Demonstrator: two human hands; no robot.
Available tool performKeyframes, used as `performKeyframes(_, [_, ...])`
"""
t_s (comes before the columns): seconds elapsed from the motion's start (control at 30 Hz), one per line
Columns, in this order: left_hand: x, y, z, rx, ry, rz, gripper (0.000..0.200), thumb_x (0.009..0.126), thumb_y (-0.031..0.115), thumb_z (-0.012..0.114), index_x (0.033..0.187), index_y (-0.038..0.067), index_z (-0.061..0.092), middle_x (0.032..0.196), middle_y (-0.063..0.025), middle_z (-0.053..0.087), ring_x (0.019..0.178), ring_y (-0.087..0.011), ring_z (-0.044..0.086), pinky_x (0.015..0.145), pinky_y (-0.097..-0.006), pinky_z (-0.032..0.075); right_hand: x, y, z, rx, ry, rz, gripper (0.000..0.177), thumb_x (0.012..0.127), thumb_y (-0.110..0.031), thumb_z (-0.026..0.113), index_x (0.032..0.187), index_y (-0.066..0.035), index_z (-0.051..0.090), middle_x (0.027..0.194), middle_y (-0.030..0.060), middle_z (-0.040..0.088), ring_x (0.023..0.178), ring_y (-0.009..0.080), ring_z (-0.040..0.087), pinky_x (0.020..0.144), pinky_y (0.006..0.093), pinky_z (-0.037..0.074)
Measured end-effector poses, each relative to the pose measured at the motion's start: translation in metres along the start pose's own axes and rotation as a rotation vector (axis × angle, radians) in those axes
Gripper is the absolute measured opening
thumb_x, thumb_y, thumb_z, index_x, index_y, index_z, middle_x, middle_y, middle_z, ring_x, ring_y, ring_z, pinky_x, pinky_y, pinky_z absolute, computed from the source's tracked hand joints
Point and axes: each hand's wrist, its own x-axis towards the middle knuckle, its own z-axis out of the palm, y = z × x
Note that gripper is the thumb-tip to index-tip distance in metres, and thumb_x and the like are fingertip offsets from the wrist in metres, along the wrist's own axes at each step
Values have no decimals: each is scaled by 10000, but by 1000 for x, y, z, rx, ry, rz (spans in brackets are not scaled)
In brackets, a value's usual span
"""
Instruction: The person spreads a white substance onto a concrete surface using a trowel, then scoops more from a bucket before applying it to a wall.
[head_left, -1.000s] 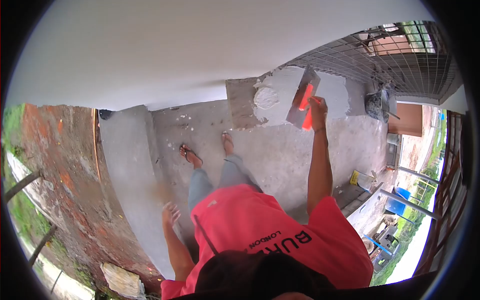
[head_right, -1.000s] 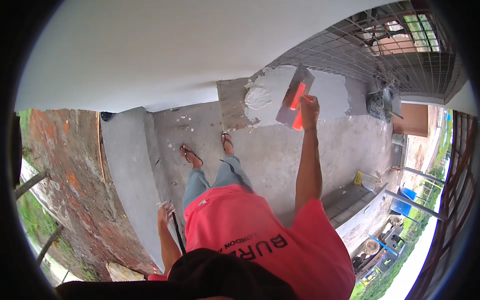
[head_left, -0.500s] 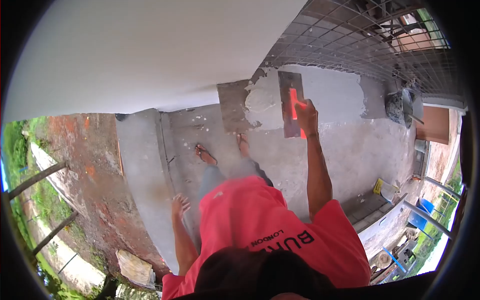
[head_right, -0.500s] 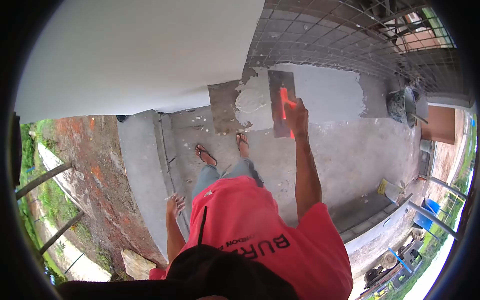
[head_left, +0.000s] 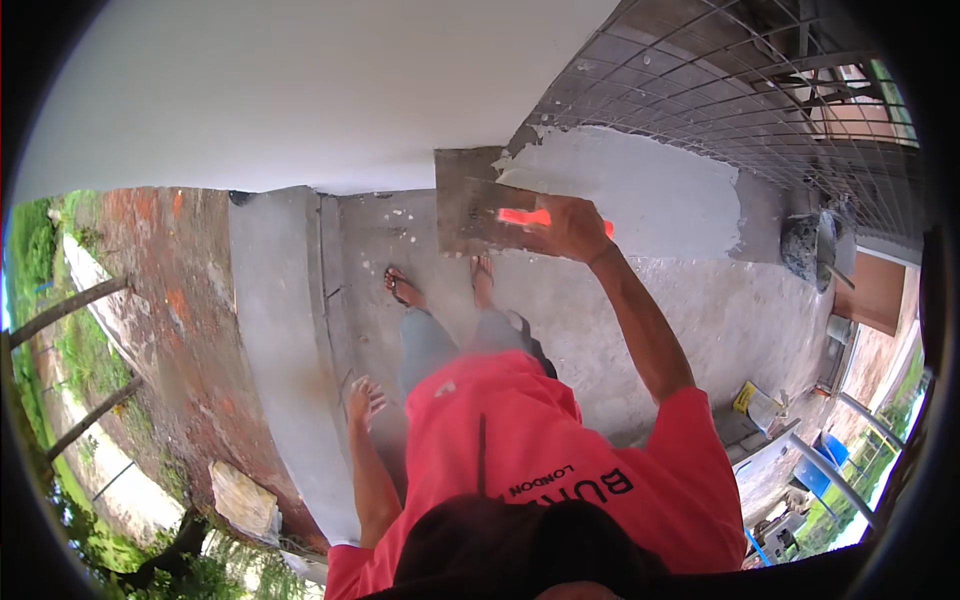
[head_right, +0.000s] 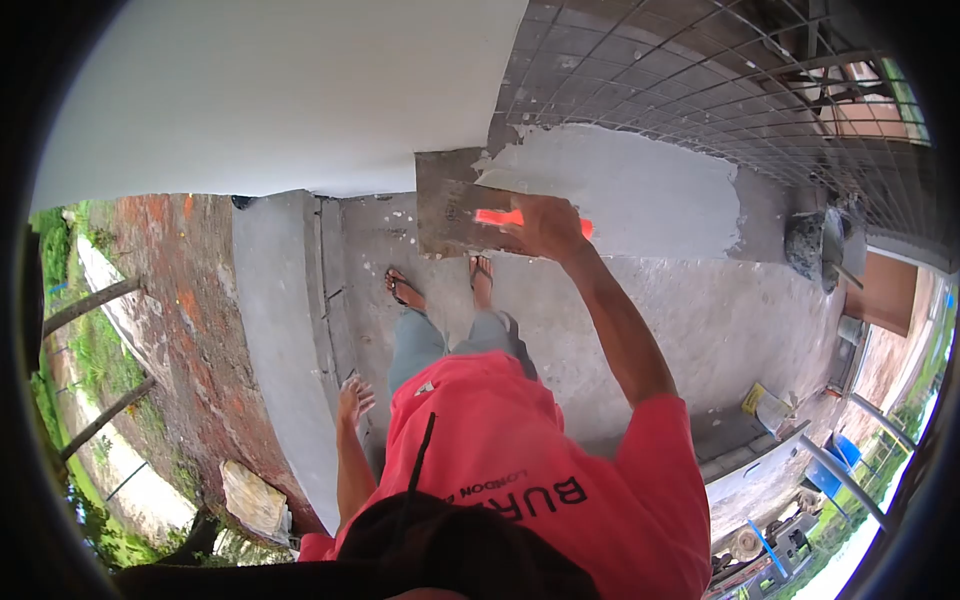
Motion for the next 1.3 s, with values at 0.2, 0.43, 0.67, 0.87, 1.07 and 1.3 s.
performKeyframes(0.2, [-12, -20, -10, -27, 7, -29, 443, 973, 360, 434, 1348, 128, 391, 1240, -161, 569, 986, -301, 613, 794, -417, 535, 9, 18, 24, -74, -95, -234, 391, 760, -383, 712, 940, -48, 625, 840, 135, 669, 797, 316, 650, 701, 408, 500])
performKeyframes(0.43, [-11, -40, -25, -66, 15, -71, 473, 968, 383, 448, 1362, 130, 390, 1280, -155, 544, 1025, -289, 590, 815, -413, 523, 17, 11, -20, -74, -125, -104, 409, 781, -409, 681, 953, -41, 636, 864, 146, 677, 830, 315, 650, 738, 411, 491])
performKeyframes(0.67, [-21, -32, -14, -92, 30, -48, 429, 971, 340, 449, 1342, 127, 405, 1255, -163, 561, 992, -298, 606, 795, -406, 534, 43, 16, 9, -124, -216, -194, 408, 771, -412, 687, 965, -54, 655, 883, 142, 683, 849, 315, 653, 776, 429, 484])
performKeyframes(0.87, [-20, -50, -12, -94, 30, -85, 439, 971, 348, 453, 1345, 124, 402, 1260, -179, 551, 999, -298, 604, 792, -409, 534, 30, 4, -24, -89, -272, -107, 406, 779, -416, 681, 939, -45, 648, 842, 149, 676, 816, 317, 653, 741, 427, 493])
performKeyframes(1.07, [-14, -54, -9, -67, -17, -123, 479, 974, 377, 432, 1375, 119, 383, 1294, -163, 521, 1016, -275, 582, 810, -405, 512, 67, -12, -4, -64, 72, -211, 381, 767, -369, 711, 886, -23, 607, 774, 145, 646, 750, 342, 638, 660, 428, 489])
performKeyframes(1.3, [-25, -33, -9, -81, 7, -87, 473, 979, 364, 423, 1378, 113, 379, 1296, -162, 526, 1024, -271, 579, 816, -400, 506, 94, -12, 11, -89, 132, -235, 371, 767, -354, 711, 902, -26, 603, 756, 153, 645, 739, 349, 636, 649, 443, 490])
